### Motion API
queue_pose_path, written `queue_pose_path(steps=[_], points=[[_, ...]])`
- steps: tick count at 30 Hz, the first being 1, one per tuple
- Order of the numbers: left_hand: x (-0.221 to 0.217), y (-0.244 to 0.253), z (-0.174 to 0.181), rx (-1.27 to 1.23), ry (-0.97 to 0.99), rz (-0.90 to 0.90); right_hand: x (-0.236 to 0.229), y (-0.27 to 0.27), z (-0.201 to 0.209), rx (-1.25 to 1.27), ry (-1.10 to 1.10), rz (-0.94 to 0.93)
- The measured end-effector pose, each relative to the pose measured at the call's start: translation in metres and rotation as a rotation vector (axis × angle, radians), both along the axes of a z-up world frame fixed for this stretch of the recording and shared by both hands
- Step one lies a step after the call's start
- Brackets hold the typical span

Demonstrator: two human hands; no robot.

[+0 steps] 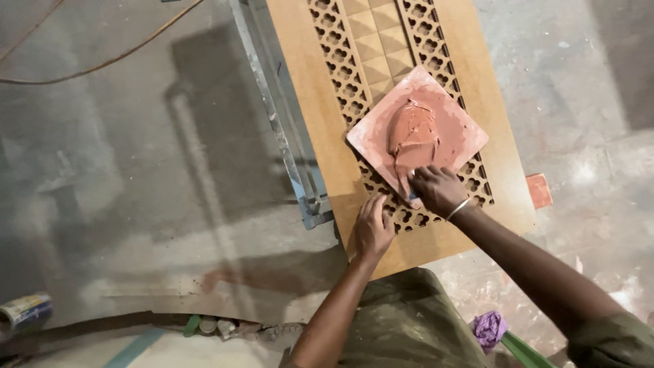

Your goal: The person applies a reddish-brown wood filler to a long, carved wooden panel using a small rectangular block. They repeatedly scoop the filler from a plastic container and rub it into the intricate geometric patterns and edges of the panel. The person works methodically along the length of the panel, ensuring the filler penetrates the carved details.

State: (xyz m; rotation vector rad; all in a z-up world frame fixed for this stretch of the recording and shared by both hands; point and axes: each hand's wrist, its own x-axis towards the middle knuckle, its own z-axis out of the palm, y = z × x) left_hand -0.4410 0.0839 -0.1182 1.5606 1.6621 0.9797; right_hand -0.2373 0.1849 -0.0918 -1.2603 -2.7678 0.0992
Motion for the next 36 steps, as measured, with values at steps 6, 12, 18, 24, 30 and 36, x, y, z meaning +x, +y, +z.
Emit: queue_pose_path(steps=[6, 12, 18, 24, 30, 36], points=[[0.007, -0.007, -0.012, 0.077, 0.083, -0.032, 0.013, 0.036, 0.0, 0.134, 0.051, -0.347], [-0.002, -0.025, -0.014, 0.063, 0.103, -0.034, 0.016, -0.012, 0.011, -0.276, -0.009, -0.143], [-0.054, -0.055, -0.015, 0.109, 0.154, 0.098, 0.03, -0.138, 0.033, -0.249, 0.323, -0.243], [-0.09, -0.104, -0.054, -0.001, 0.07, 0.163, -0.026, -0.217, 0.022, -0.061, 0.231, -0.168], [-0.097, -0.149, -0.126, -0.604, -0.485, 0.235, -0.065, -0.246, -0.006, 0.04, 0.225, -0.349], [-0.099, -0.157, -0.137, -0.832, -0.695, 0.13, -0.119, -0.291, -0.004, 0.024, 0.021, -0.287]])
